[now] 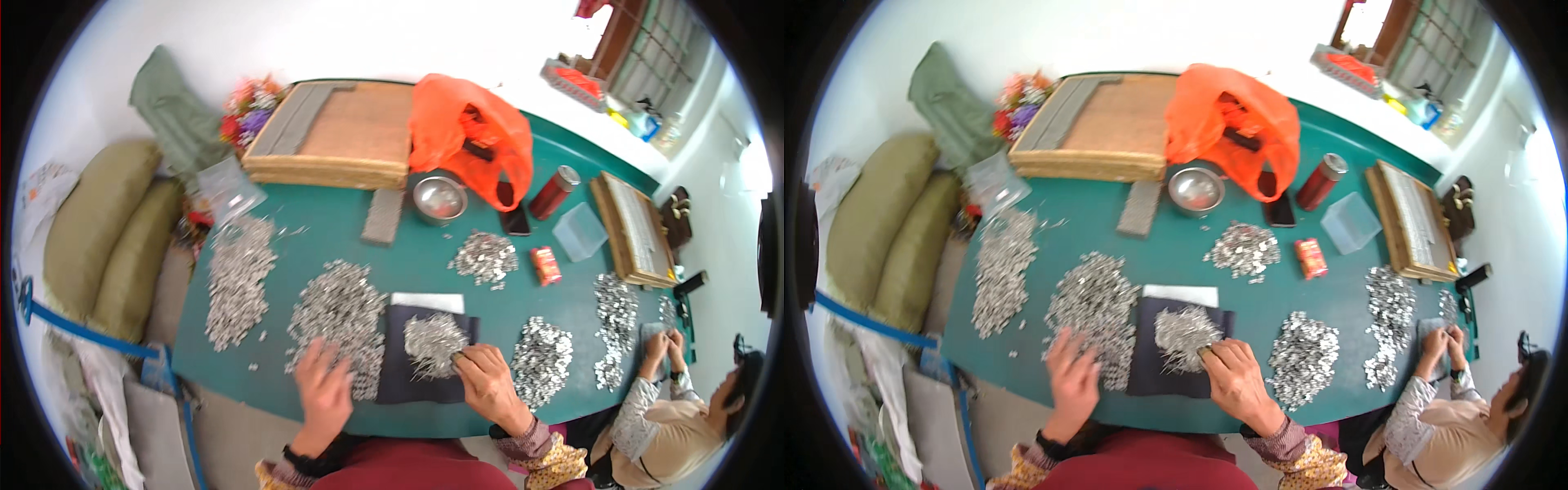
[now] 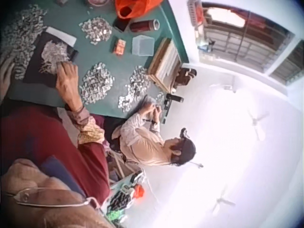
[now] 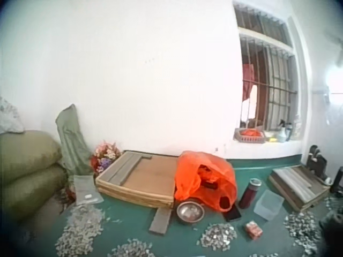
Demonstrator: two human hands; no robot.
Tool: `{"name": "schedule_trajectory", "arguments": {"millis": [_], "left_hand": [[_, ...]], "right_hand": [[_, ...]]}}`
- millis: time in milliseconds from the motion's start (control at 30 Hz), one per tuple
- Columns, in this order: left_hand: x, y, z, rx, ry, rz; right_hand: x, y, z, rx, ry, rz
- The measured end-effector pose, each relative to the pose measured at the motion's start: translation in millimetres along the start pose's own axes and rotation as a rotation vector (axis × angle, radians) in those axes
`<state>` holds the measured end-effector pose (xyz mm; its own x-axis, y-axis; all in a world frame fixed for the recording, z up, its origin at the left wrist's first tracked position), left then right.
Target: Sorting various small metal components, possibly buckles or zip-fastener parts, into different groups on a work table.
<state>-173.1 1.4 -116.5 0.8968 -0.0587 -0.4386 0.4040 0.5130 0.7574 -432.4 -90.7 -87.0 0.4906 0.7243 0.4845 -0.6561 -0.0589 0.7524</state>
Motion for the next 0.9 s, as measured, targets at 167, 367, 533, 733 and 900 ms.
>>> {"name": "schedule_trajectory", "arguments": {"millis": [167, 367, 533, 733, 900], "left_hand": [[40.5, 20.9, -26.6, -0.067, 0.148, 0.299], [58.0, 12.4, -43.2, -0.125, 0.362, 0.249], [52.3, 17.4, -33.6, -0.17, 0.152, 0.362], [57.8, 11.8, -34.2, -0.153, 0.193, 0.343], [59.8, 9.1, -32.3, -0.111, 0.242, 0.342]], "right_hand": [[-64.8, 25.2, 46.9, -0.044, -0.154, -0.065], [-183.3, 25.4, 91.9, -0.113, -0.268, -0.232], [-246.6, 24.4, 118.1, -0.114, -0.358, -0.35], [-300.5, 12.8, 152.7, -0.109, -0.496, -0.433], [-324.5, 16.4, 178.8, -0.06, -0.734, -0.483]]}}
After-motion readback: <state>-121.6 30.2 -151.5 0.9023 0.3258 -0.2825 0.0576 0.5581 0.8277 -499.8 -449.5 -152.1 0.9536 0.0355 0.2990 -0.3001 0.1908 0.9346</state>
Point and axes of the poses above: each hand's wrist, its own z-axis towards the middle knuckle, its own y-axis out of the back of the hand, x = y × z, the point moved 3 cm from there along z, towards the middle knuckle, and after that the axes turned 7 degrees about z, right-handed, at the moved point
